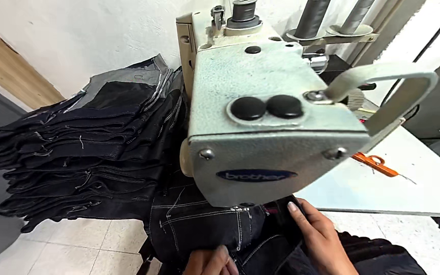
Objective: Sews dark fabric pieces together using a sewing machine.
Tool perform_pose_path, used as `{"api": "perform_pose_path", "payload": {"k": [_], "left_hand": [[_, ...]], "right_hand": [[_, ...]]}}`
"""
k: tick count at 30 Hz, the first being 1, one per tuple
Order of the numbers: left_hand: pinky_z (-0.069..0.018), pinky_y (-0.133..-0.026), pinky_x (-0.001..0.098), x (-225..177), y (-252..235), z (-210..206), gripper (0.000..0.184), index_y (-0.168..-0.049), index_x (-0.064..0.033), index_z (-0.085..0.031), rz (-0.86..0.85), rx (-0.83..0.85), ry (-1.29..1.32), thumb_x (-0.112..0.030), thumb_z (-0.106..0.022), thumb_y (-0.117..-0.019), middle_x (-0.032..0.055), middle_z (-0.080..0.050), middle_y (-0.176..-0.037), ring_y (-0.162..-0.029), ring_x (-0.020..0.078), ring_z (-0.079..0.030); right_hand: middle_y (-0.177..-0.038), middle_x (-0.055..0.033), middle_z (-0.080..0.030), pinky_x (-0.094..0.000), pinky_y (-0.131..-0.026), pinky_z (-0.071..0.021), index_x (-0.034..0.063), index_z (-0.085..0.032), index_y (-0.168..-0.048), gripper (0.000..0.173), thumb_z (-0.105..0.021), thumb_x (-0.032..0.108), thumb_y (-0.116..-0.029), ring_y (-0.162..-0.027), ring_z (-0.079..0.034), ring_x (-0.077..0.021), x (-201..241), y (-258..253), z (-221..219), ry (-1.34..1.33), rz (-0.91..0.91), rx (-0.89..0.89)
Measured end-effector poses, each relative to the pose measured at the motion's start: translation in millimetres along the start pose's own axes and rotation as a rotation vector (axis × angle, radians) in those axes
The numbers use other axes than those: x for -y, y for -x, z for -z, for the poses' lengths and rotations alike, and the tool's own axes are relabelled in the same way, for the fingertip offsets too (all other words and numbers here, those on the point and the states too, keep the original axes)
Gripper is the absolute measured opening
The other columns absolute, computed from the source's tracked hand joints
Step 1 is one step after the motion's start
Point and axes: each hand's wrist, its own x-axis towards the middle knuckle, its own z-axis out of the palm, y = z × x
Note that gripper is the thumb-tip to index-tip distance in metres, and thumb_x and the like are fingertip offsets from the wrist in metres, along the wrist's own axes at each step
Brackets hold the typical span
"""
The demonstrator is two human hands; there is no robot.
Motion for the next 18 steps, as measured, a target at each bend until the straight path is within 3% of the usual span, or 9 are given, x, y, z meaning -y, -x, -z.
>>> {"api": "perform_pose_path", "payload": {"k": [2, 4, 6, 8, 10, 11, 13, 16, 18], "left_hand": [[-0.059, -0.061, 0.0297, -8, -10, -12, 0.066, -0.093, 0.0014, -0.072, 0.064, -0.131, 0.06, -0.037, -0.022, -0.1108, -0.0014, -0.067, -0.067, -0.059, 0.0076, -0.065], [-0.0557, -0.056, 0.0244, -18, -20, -19, 0.061, -0.079, -0.0037, -0.07, 0.109, -0.304, 0.093, -0.035, -0.028, -0.1108, -0.0034, -0.066, -0.061, -0.053, 0.0051, -0.063], [-0.055, -0.055, 0.0249, -32, -21, -15, 0.045, -0.075, -0.0038, -0.065, 0.11, -0.5, 0.074, -0.026, -0.043, -0.1072, -0.0032, -0.065, -0.058, -0.049, 0.0054, -0.061], [-0.0552, -0.049, 0.0248, -33, -9, 6, 0.019, -0.087, -0.0049, -0.064, 0.015, -0.588, 0.083, -0.018, -0.055, -0.0977, -0.0052, -0.065, -0.061, -0.048, 0.0047, -0.06], [-0.0563, -0.052, 0.0235, -15, 14, 33, 0.016, -0.105, -0.0042, -0.062, -0.088, -0.426, 0.045, -0.017, -0.06, -0.0951, -0.0067, -0.069, -0.075, -0.056, 0.0027, -0.064], [-0.0564, -0.054, 0.0231, -1, 24, 46, 0.017, -0.108, -0.0047, -0.062, -0.088, -0.326, 0.041, -0.016, -0.059, -0.0962, -0.0073, -0.07, -0.078, -0.058, 0.0019, -0.064], [-0.0569, -0.058, 0.0257, 22, 42, 78, 0.02, -0.102, -0.005, -0.065, 0.057, -0.13, -0.068, -0.02, -0.053, -0.0998, -0.0057, -0.07, -0.074, -0.059, 0.0037, -0.064], [-0.0566, -0.067, 0.0517, 12, 63, 122, 0.051, -0.088, 0.0047, -0.074, 0.214, 0.188, -0.565, -0.037, -0.051, -0.1058, 0.0142, -0.07, -0.069, -0.062, 0.0254, -0.067], [-0.0574, -0.064, 0.0527, -12, 62, 131, 0.047, -0.088, 0.0, -0.074, 0.057, 0.13, -0.738, -0.04, -0.056, -0.1037, 0.0134, -0.069, -0.069, -0.06, 0.0267, -0.067]], "right_hand": [[-0.087, -0.0021, -0.073, -0.0267, -0.073, -0.061, 0.0031, -0.065, -0.107, 0.022, -0.044, 0.01, -0.1059, -0.078, -0.071, -0.0083, 2, -3, -15, -0.335, -0.29, 0.003], [-0.087, -0.003, -0.073, -0.0295, -0.072, -0.0613, 0.0046, -0.065, -0.108, 0.023, -0.043, 0.012, -0.1081, -0.078, -0.072, -0.0101, 2, -17, -16, -0.428, -0.449, 0.052], [-0.084, 0.0018, -0.074, -0.0273, -0.07, -0.0609, 0.0117, -0.067, -0.101, 0.019, -0.049, 0.016, -0.1041, -0.075, -0.071, -0.006, -6, -48, 13, -0.353, -0.363, 0.209], [-0.072, 0.0087, -0.071, -0.0191, -0.059, -0.0553, 0.0232, -0.073, -0.082, 0.015, -0.067, 0.033, -0.0916, -0.064, -0.064, 0.0014, -7, -83, 62, -0.214, -0.14, 0.386], [-0.067, 0.017, -0.066, -0.012, -0.055, -0.0488, 0.0334, -0.073, -0.077, 0.025, -0.07, 0.055, -0.0897, -0.06, -0.058, 0.0088, 5, -98, 90, -0.089, 0.026, 0.645], [-0.068, 0.0203, -0.064, -0.0114, -0.056, -0.0466, 0.0349, -0.072, -0.078, 0.025, -0.067, 0.056, -0.091, -0.061, -0.056, 0.0106, 11, -97, 88, -0.02, 0.052, 0.76], [-0.066, 0.0178, -0.057, -0.0164, -0.057, -0.0427, 0.0265, -0.066, -0.076, 0.032, -0.062, 0.05, -0.0964, -0.061, -0.051, 0.0073, 7, -80, 71, 0.119, 0.021, 0.849], [-0.064, 0.0127, -0.053, -0.0193, -0.056, -0.0405, 0.016, -0.064, -0.075, 0.041, -0.058, 0.05, -0.0988, -0.059, -0.048, 0.0051, -15, -51, 60, 0.289, 0.075, 0.711], [-0.069, 0.0065, -0.061, -0.0229, -0.058, -0.0459, 0.0104, -0.07, -0.083, 0.044, -0.057, 0.049, -0.0991, -0.062, -0.055, 0.0015, -16, -39, 71, 0.444, 0.202, 0.582]]}}
